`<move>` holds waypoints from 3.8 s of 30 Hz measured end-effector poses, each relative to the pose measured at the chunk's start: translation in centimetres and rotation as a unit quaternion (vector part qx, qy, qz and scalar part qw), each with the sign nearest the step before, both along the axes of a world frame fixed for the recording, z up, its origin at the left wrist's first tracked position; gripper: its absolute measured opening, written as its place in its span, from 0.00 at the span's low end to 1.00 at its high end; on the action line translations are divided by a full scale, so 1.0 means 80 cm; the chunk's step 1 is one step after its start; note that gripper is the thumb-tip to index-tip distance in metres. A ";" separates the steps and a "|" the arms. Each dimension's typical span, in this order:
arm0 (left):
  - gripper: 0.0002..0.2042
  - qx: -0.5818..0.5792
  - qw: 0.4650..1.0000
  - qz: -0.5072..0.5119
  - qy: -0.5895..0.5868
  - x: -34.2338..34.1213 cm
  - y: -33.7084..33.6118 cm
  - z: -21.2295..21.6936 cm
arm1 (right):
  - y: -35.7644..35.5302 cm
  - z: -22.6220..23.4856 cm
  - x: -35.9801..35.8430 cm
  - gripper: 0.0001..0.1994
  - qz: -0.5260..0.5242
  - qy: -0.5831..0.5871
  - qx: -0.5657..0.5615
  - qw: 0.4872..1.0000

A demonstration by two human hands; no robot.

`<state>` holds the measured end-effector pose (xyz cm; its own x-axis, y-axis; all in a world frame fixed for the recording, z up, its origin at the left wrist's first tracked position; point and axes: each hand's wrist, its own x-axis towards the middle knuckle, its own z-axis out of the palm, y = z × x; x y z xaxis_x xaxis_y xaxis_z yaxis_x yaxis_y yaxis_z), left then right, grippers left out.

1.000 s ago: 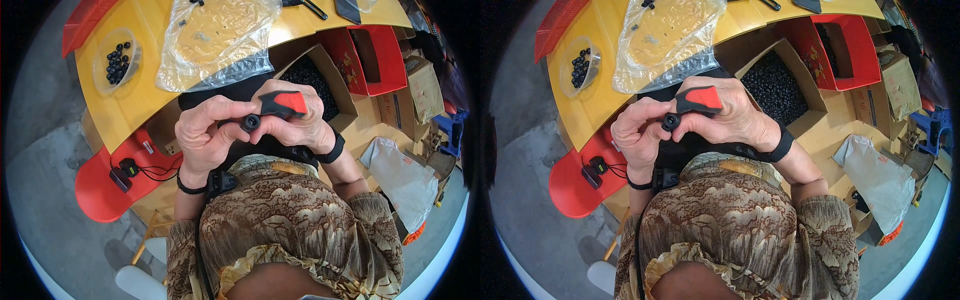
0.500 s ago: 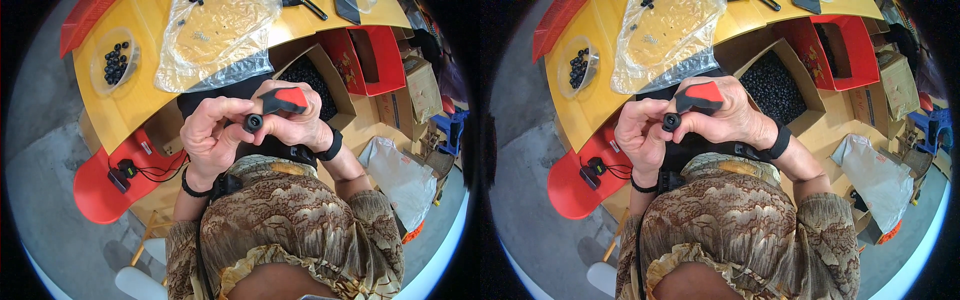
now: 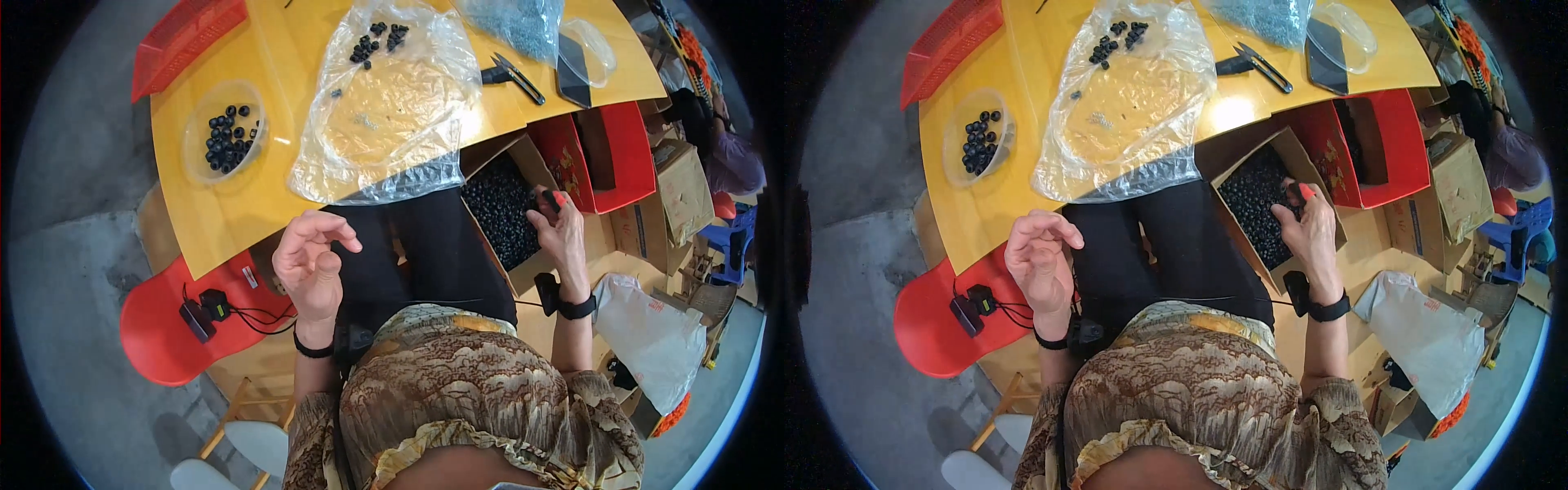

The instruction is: The person assembles small black rubber components by hand at a yellow table.

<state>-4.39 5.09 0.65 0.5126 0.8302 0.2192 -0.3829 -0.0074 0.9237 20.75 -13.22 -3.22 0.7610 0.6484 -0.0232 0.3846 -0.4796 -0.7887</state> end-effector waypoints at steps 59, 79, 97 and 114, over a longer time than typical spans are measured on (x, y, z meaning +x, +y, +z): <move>0.06 0.334 0.826 0.269 0.366 -0.057 0.120 0.058 | 0.243 0.044 -0.023 0.07 0.304 -0.308 0.012 0.901; 0.08 0.398 0.670 0.023 0.626 -0.019 0.265 0.031 | 0.226 0.047 -0.029 0.10 0.281 -0.254 0.075 0.923; 0.07 0.068 0.980 0.075 0.172 -0.026 0.143 0.054 | 0.240 0.028 -0.054 0.06 0.258 -0.236 0.041 0.936; 0.05 -0.186 0.980 -0.064 0.029 0.046 0.058 -0.015 | 0.232 0.041 -0.052 0.04 0.205 0.212 0.143 0.945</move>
<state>-0.71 9.69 -0.54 0.6197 0.7759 -0.1180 -0.3066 0.3777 0.8737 16.56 5.34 0.07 0.4056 0.9127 -0.0484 0.1133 -0.1027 -0.9882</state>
